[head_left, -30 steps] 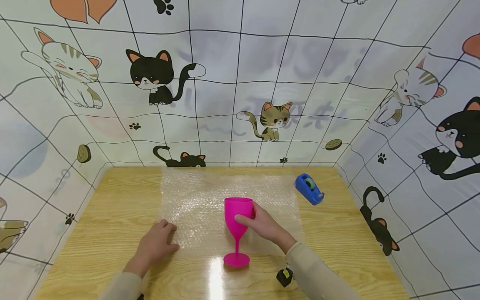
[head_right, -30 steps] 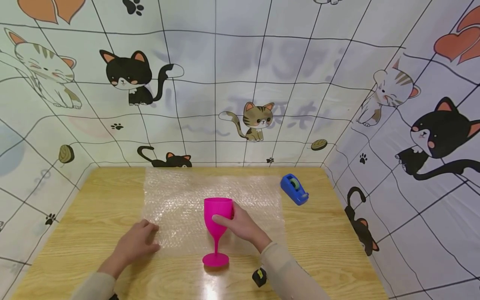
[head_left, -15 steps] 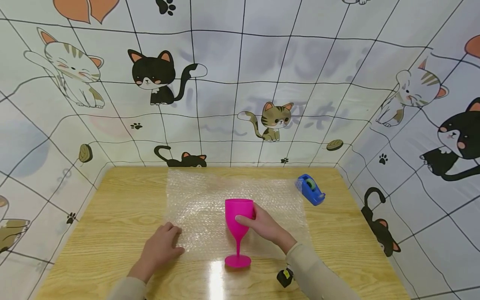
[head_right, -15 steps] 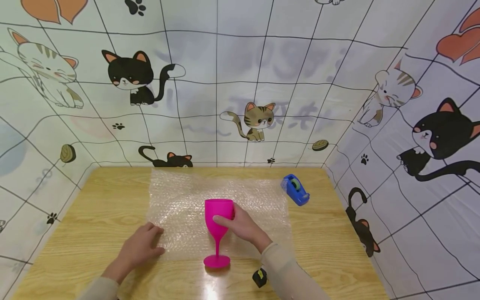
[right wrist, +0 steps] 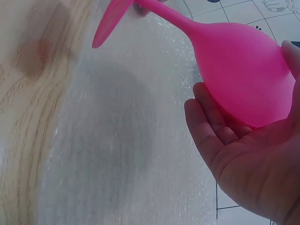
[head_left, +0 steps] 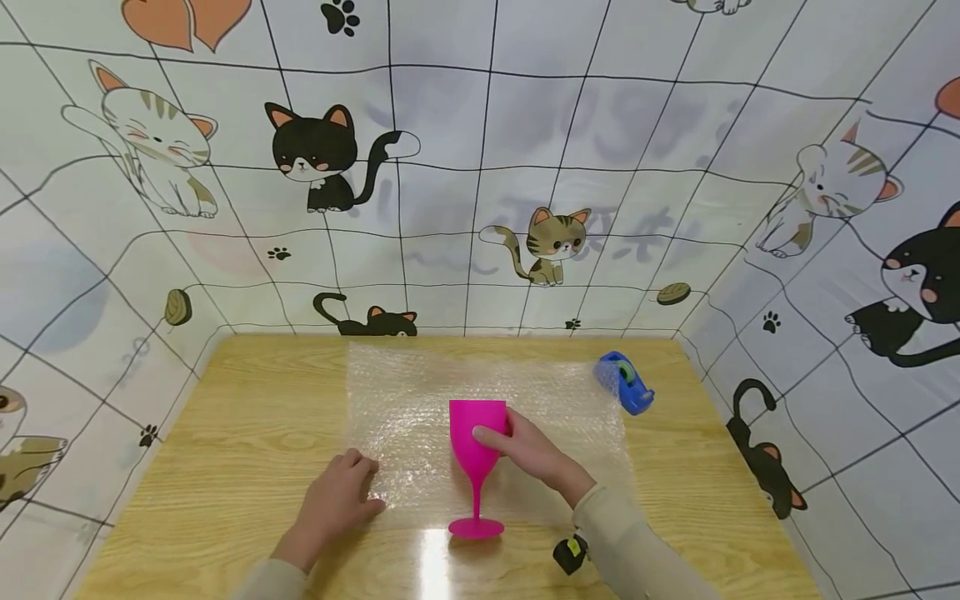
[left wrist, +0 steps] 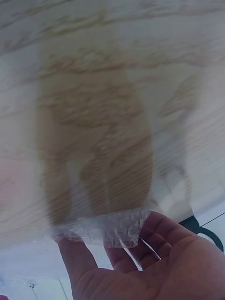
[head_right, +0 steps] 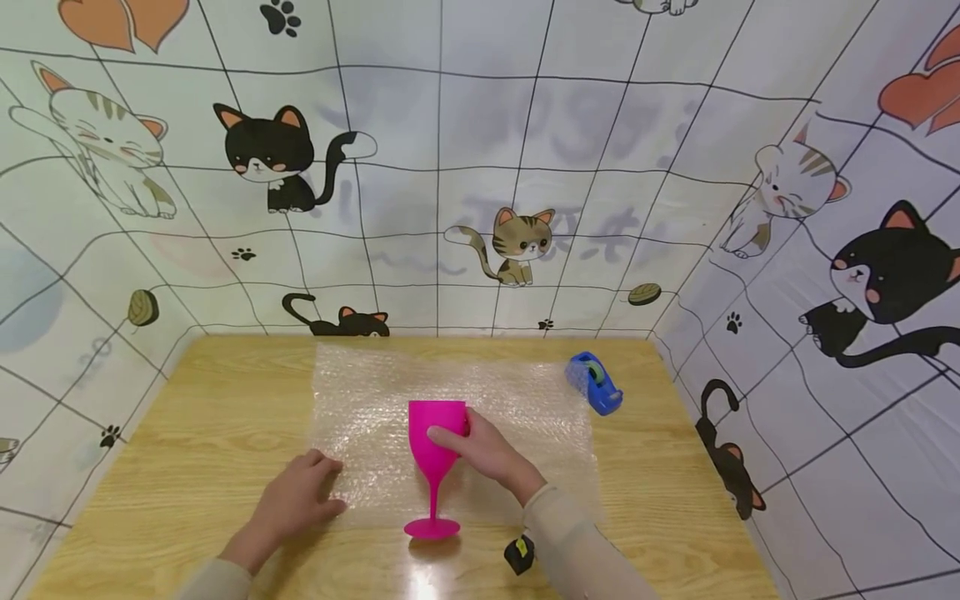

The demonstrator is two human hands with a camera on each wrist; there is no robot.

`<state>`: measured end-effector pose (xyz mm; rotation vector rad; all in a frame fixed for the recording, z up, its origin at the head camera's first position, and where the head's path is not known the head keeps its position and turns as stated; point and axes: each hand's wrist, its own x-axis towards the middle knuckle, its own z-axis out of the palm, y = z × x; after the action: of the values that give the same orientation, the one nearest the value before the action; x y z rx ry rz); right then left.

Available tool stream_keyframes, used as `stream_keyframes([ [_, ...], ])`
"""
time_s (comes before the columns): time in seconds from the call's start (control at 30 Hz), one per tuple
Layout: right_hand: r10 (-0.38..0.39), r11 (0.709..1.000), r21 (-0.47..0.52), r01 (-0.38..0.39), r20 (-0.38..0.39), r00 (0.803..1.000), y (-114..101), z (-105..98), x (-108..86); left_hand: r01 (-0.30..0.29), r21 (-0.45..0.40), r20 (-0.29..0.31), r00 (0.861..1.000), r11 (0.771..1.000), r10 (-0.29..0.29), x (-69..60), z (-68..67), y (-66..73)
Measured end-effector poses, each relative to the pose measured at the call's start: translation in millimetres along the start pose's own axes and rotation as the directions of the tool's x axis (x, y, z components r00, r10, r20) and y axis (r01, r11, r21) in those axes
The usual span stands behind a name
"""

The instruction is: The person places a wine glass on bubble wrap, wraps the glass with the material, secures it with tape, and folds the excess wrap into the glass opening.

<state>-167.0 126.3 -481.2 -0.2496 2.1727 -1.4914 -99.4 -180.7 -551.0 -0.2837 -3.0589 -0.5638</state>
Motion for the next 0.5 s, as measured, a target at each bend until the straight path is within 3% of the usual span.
stream_keyframes([
  [0.5, 0.017, 0.999, 0.03, -0.018, 0.039, 0.999, -9, 3, 4.7, -0.039, 0.017, -0.001, 0.999, 0.999, 0.039, 0.7, 7.2, 22.6],
])
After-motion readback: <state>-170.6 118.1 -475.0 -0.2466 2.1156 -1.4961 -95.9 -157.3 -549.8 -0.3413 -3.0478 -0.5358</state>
